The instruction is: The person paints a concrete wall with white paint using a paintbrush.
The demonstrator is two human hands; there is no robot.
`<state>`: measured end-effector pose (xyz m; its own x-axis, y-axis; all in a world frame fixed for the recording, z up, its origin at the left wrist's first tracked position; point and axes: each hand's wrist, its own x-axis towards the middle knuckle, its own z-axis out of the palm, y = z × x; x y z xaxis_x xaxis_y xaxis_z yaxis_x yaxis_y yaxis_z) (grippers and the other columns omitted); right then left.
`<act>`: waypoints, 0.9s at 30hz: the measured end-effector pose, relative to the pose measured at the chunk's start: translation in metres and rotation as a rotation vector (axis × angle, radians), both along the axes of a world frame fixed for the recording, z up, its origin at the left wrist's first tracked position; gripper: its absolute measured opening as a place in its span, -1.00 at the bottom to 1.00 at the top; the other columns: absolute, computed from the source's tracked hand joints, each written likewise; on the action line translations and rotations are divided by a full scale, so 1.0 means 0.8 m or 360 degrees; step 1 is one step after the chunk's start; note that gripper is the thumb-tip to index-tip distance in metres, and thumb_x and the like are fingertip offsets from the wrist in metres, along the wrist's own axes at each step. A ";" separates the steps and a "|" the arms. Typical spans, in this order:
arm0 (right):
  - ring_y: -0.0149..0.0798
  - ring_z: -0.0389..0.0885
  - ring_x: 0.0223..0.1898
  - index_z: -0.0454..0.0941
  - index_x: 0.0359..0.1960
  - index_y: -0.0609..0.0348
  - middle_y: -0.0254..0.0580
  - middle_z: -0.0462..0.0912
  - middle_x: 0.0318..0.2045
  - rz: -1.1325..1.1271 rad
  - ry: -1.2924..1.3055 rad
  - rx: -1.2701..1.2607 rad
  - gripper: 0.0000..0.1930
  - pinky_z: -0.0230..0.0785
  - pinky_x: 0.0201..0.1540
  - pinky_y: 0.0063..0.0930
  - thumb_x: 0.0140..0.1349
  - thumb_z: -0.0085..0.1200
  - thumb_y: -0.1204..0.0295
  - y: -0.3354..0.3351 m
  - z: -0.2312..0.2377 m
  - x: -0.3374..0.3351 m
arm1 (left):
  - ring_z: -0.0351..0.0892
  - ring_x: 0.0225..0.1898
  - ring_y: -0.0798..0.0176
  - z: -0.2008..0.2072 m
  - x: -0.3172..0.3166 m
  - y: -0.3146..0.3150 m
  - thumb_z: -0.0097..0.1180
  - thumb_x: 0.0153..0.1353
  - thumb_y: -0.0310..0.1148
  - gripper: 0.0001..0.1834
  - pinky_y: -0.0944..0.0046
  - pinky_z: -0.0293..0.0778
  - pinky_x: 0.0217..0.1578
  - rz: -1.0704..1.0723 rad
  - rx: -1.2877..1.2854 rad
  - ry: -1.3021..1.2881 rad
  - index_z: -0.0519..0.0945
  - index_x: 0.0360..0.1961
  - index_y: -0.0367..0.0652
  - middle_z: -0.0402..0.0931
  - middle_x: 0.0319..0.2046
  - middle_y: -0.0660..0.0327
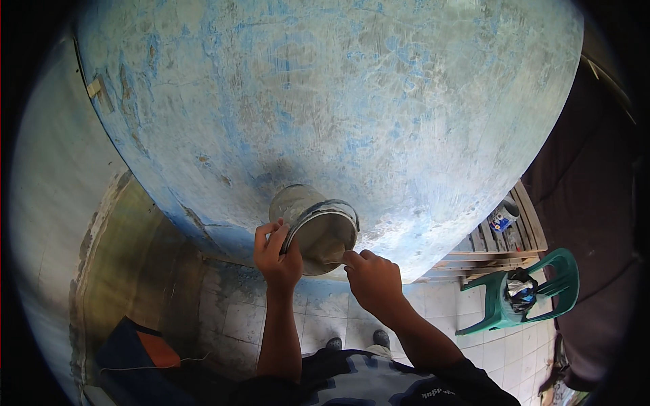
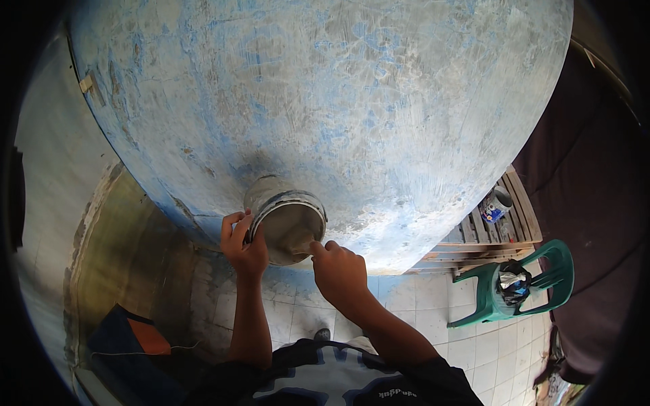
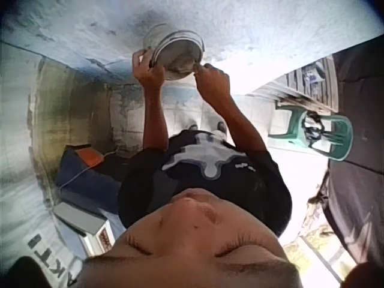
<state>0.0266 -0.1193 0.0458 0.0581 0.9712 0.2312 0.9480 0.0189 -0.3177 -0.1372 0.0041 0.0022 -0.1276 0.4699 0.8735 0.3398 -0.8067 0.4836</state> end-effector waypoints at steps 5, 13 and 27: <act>0.00 0.74 -0.31 0.57 -0.11 0.14 -0.04 0.66 -0.35 -0.0028 -0.0092 -0.0018 -0.81 0.58 -0.35 -0.11 0.24 0.11 0.49 0.012 -0.006 -0.005 | 0.73 -0.06 -0.06 -0.006 -0.002 -0.001 0.18 0.18 -0.71 -0.72 -0.06 0.59 0.17 0.0018 -0.0012 0.0208 0.68 -0.07 -0.35 0.69 -0.15 -0.02; 0.02 0.73 -0.34 0.59 -0.13 0.13 -0.01 0.64 -0.38 -0.0050 -0.0178 0.0037 -0.78 0.56 -0.35 -0.11 0.17 0.10 0.53 0.026 -0.013 -0.005 | 0.73 0.03 -0.09 0.002 0.011 -0.007 0.06 0.16 -0.78 -0.64 -0.11 0.55 0.21 -0.0086 -0.0031 0.0227 0.68 -0.04 -0.37 0.74 -0.10 -0.05; 0.00 0.76 -0.35 0.59 -0.19 0.20 0.03 0.67 -0.36 -0.0068 -0.0210 -0.0113 -0.83 0.60 -0.38 -0.13 0.17 0.13 0.51 0.025 -0.030 0.001 | 0.75 0.00 -0.06 -0.014 0.037 -0.010 0.05 0.11 -0.80 -0.62 -0.07 0.62 0.15 -0.0229 0.0021 0.0302 0.70 -0.08 -0.34 0.74 -0.12 -0.04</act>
<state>0.0276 -0.0990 0.0214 0.0732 0.9826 0.1704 0.9810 -0.0402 -0.1896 -0.1076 -0.0039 -0.0088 0.1066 0.4599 0.8815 0.3047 -0.8590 0.4113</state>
